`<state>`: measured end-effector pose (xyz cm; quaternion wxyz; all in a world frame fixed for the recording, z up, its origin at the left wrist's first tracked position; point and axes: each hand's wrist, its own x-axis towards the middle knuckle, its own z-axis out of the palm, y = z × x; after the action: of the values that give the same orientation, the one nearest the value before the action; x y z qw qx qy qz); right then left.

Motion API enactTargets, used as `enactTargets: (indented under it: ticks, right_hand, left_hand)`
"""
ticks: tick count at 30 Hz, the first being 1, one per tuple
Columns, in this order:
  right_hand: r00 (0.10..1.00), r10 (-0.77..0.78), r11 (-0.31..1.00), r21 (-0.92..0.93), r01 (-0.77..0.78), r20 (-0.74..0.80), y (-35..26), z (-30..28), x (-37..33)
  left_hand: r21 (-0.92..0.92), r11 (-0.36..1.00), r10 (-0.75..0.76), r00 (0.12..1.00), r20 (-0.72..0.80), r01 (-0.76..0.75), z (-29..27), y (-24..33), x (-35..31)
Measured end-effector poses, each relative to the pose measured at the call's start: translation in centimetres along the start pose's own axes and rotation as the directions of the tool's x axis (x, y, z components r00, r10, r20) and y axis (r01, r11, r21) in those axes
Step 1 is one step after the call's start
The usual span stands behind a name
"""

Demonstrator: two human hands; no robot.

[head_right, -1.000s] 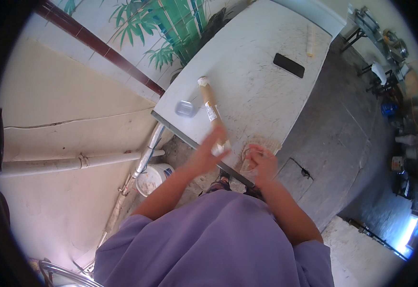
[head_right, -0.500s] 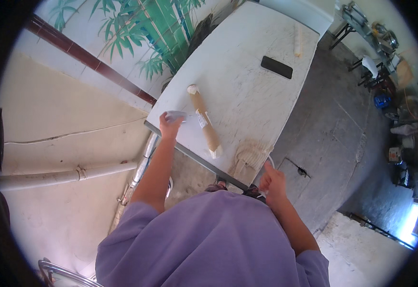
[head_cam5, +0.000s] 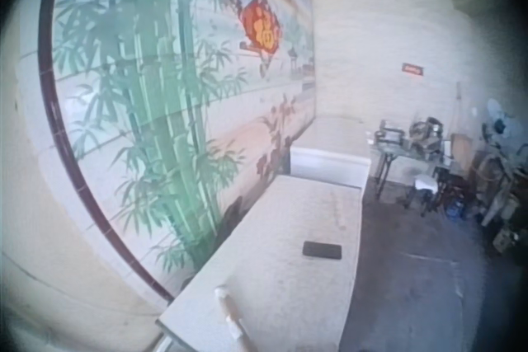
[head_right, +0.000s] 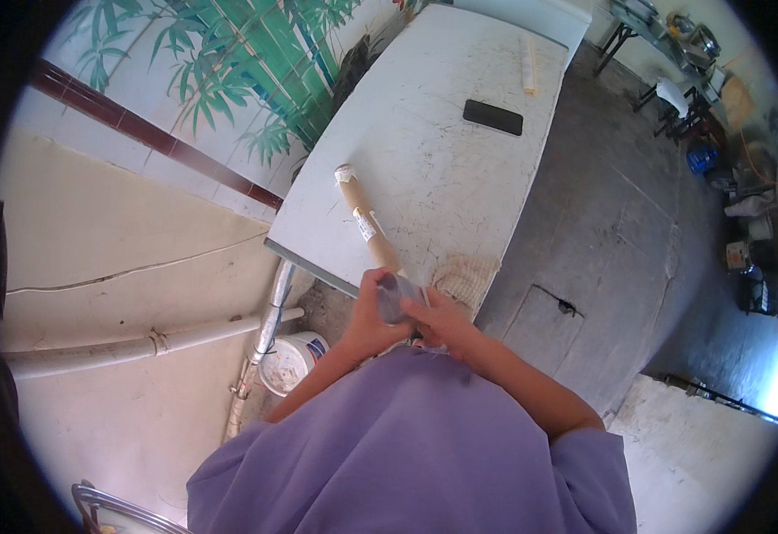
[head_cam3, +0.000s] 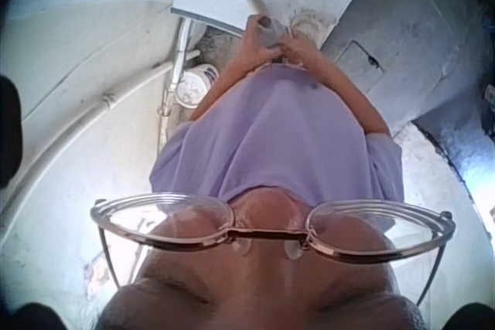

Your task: The person cuts a piece of tape and applies it to a wooden stick. They then attach the stick to the back of a printed menu sheet. The person moves around the room, picks up a plastic container and a cloth, and washes the cloth in a basin.

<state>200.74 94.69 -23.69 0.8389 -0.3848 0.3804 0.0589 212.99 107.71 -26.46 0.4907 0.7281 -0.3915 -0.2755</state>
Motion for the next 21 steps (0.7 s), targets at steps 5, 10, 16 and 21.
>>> enactTargets:
  ticks: [5, 10, 16, 21]
  right_hand:
    - [1.000, 0.002, 1.000, -0.026, -0.003, -0.019, 1.9, -1.5, -0.3]
    - [0.986, -0.083, 0.993, -0.098, 0.069, -0.146, 3.8, -3.3, -1.4]
    - [0.980, -0.056, 0.931, 0.345, 0.122, -0.193, 6.1, -7.8, -3.1]
    - [0.985, -0.116, 0.879, 0.449, 0.161, -0.125, 6.7, -8.7, -5.1]
  left_hand:
    - [0.164, 0.975, 0.155, 0.987, -0.033, -0.148, 2.5, 0.0, -1.4]
    - [0.138, 0.948, 0.271, 0.954, 0.131, -0.288, 3.5, -0.2, -2.1]
    - [-0.303, 0.911, -0.328, 0.937, -0.120, 0.279, 1.0, -6.2, 4.9]
    - [0.309, 0.847, -0.173, 0.773, -0.610, 0.433, -1.1, -15.4, 12.4]
